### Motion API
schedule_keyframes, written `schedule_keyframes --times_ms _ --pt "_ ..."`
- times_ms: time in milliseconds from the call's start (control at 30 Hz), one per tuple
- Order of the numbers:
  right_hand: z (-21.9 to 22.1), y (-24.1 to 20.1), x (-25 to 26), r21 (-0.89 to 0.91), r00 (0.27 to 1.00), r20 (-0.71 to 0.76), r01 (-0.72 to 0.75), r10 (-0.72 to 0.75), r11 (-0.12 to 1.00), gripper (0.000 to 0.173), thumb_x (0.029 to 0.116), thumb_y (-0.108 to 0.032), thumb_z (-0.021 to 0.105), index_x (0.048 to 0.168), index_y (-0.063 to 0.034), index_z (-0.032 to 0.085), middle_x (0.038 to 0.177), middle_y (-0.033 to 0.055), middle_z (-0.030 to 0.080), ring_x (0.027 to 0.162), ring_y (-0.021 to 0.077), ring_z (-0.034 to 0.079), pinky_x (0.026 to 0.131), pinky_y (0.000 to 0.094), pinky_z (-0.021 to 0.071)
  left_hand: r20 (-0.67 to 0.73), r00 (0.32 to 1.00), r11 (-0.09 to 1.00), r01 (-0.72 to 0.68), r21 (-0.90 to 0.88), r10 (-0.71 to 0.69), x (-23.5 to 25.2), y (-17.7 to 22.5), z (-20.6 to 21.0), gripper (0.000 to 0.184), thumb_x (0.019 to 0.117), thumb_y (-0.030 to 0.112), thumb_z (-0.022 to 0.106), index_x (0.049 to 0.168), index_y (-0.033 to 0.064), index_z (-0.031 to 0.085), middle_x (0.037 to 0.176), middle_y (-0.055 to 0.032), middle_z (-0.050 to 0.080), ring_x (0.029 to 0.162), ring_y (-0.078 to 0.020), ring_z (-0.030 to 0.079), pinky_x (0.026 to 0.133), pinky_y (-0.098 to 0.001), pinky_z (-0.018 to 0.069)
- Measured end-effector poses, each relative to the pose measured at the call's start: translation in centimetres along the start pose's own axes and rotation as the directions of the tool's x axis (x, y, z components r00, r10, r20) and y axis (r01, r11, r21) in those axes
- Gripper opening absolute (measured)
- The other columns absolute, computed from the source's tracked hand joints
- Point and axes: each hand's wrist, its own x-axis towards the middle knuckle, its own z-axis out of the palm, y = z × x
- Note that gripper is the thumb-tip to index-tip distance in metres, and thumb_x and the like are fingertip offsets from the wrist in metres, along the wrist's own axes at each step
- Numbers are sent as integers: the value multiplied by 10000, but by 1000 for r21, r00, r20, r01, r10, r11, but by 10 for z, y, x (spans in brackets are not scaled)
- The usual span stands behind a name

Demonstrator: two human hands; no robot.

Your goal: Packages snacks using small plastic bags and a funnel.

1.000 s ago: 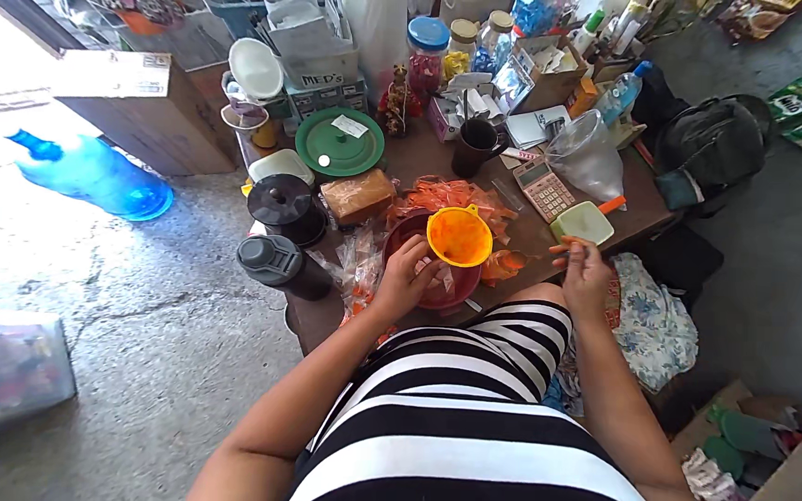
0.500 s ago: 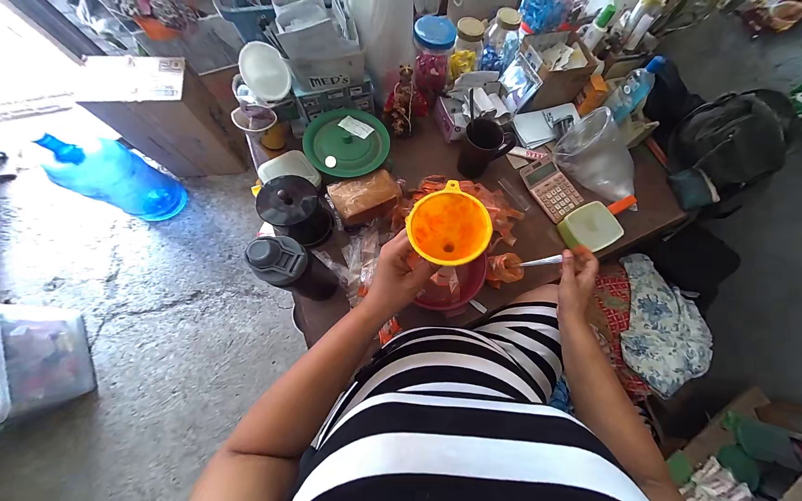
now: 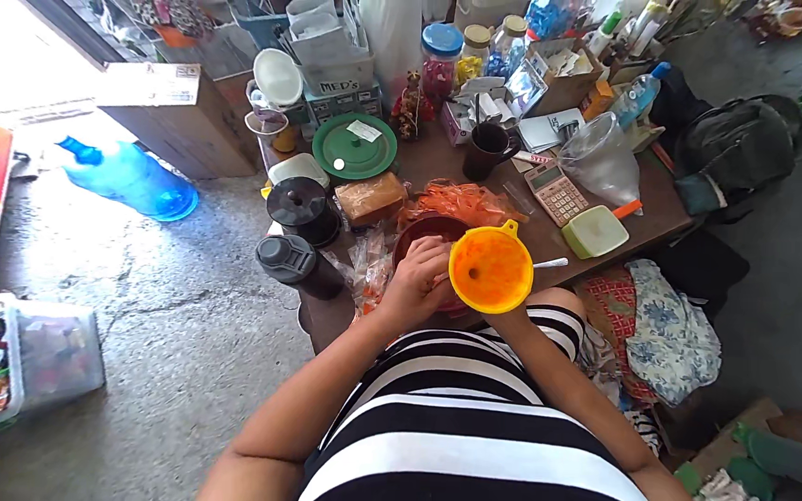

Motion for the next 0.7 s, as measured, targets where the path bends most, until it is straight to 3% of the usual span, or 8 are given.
schedule_keyframes --times_ms 67,133,200,300,400,533,633,700 --pt "0 2 1 -24 996 -19 84 -84 996 204 861 -152 712 917 40 747 934 158 759 1005 188 706 985 269 501 -15 1000 1000 1 -11 -1 -1 2 -1 171 959 118 606 959 -14 716 1012 -113 735 1113 -161 662 1140 -384 394" --pt "2 7 -4 -47 998 30 57 -56 997 209 843 -119 705 937 60 757 943 184 759 992 259 722 972 346 526 -30 999 1000 14 -18 -14 -4 2 2 151 938 78 611 943 -24 722 991 -124 738 1094 -183 672 1125 -398 412" --pt "2 9 0 -28 997 73 35 -33 999 189 855 -117 695 916 47 768 926 168 765 967 235 722 975 343 511 -54 998 999 28 -15 -29 -3 0 4 133 929 69 615 925 -17 717 961 -104 729 1049 -139 668 1095 -346 431" --pt "-2 6 3 102 973 204 -127 105 987 253 870 -162 728 1004 53 734 966 136 738 970 115 696 922 256 542 -59 998 1000 14 -10 -14 2 1 0 128 922 69 620 934 -19 712 955 -107 729 1063 -156 666 1134 -387 395" --pt "2 10 9 187 947 236 -263 217 946 217 851 -88 744 1015 51 714 932 87 739 911 37 700 859 229 574 -68 998 1000 -8 30 10 14 5 -4 129 911 79 630 922 -18 714 949 -110 733 1052 -170 676 1140 -409 387" --pt "9 22 10 217 913 278 -363 300 906 221 845 -34 755 1049 36 709 964 81 733 935 50 697 879 253 579 -73 997 998 -31 45 35 26 9 -8 141 924 90 637 949 -17 725 958 -111 730 1057 -186 665 1117 -415 402" --pt "14 32 7 217 902 301 -382 311 898 142 857 -42 767 965 37 720 875 60 737 832 29 697 833 245 588 -99 994 998 -50 44 54 32 11 -12 140 931 102 647 950 -11 726 943 -98 723 1024 -161 656 1096 -392 407" --pt "18 39 4 184 894 333 -375 301 909 107 881 -68 758 937 21 740 878 66 741 837 42 693 830 252 580 -124 990 997 -58 45 63 36 12 -14 147 947 118 651 958 -12 718 947 -97 731 1019 -144 670 1113 -390 404"
